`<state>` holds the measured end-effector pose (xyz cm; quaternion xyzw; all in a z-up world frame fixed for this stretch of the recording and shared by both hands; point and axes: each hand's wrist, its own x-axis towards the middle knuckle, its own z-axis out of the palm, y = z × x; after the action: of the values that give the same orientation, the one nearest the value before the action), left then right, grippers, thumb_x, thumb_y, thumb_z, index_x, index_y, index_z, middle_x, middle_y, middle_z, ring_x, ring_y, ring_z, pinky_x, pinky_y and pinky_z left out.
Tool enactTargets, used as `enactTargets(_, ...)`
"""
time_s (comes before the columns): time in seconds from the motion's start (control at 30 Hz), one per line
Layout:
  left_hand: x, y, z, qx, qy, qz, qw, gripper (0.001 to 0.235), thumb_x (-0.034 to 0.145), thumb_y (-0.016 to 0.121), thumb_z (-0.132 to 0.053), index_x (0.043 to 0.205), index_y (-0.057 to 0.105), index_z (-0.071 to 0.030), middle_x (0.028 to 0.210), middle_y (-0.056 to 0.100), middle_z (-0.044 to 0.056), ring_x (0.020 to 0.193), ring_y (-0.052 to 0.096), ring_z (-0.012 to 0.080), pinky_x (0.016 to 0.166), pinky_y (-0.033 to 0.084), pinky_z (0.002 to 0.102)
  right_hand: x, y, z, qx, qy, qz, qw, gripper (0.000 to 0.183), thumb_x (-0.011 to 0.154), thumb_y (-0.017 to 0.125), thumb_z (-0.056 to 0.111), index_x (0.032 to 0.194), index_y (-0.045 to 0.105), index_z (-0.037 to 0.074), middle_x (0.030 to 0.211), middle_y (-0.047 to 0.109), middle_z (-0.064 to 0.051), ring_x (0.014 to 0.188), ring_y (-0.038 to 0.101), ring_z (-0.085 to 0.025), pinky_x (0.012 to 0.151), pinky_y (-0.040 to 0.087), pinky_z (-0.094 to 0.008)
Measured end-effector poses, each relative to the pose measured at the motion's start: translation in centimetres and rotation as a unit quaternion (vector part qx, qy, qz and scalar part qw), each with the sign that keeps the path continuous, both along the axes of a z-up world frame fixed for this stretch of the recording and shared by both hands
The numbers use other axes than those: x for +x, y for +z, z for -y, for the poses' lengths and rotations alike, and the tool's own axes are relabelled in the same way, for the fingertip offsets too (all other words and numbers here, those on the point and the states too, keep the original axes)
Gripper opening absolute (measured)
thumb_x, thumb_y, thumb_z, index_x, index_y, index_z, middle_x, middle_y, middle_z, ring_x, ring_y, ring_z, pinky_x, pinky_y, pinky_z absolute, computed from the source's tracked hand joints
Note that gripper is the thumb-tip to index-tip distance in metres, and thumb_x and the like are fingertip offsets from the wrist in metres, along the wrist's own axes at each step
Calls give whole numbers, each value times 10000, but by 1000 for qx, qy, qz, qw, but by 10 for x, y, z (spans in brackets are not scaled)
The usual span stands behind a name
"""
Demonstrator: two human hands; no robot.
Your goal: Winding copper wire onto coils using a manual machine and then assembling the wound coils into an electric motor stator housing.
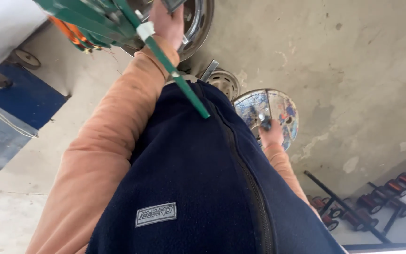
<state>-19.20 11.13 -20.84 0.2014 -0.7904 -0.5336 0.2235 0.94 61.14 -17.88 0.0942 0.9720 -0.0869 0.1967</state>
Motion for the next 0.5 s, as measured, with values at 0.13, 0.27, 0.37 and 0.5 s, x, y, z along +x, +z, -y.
enactTargets(0.13,3,9,11,-29,46,110,992,317,999,668,-267,1129,589,12,919,745,181,886,718,407,739,573,454,3,0,-12,20,20,19,999,491,789,765,356,1210,652,131,1199,664,-155,1141,616,-401,933,510,-506)
enactTargets(0.27,1,56,10,-100,43,225,968,406,951,748,-392,1126,641,-42,1029,707,205,1005,659,429,887,506,532,-19,6,-24,42,82,33,995,618,748,786,432,1252,627,111,1231,616,-182,1127,580,-427,897,495,-532)
enactTargets(0.37,3,82,6,-124,65,172,975,443,878,757,-364,1151,643,-35,1108,666,207,1089,588,442,930,451,571,-48,23,-22,46,143,71,986,671,749,781,549,1240,631,115,1279,600,-183,1129,577,-417,875,499,-530)
enactTargets(0.5,8,104,-1,-193,-13,248,949,363,944,692,-415,1150,709,-116,1293,584,221,1228,446,464,1022,413,576,-100,62,-10,40,156,127,979,615,799,729,636,1183,679,158,1198,698,-101,1130,648,-339,913,527,-488)
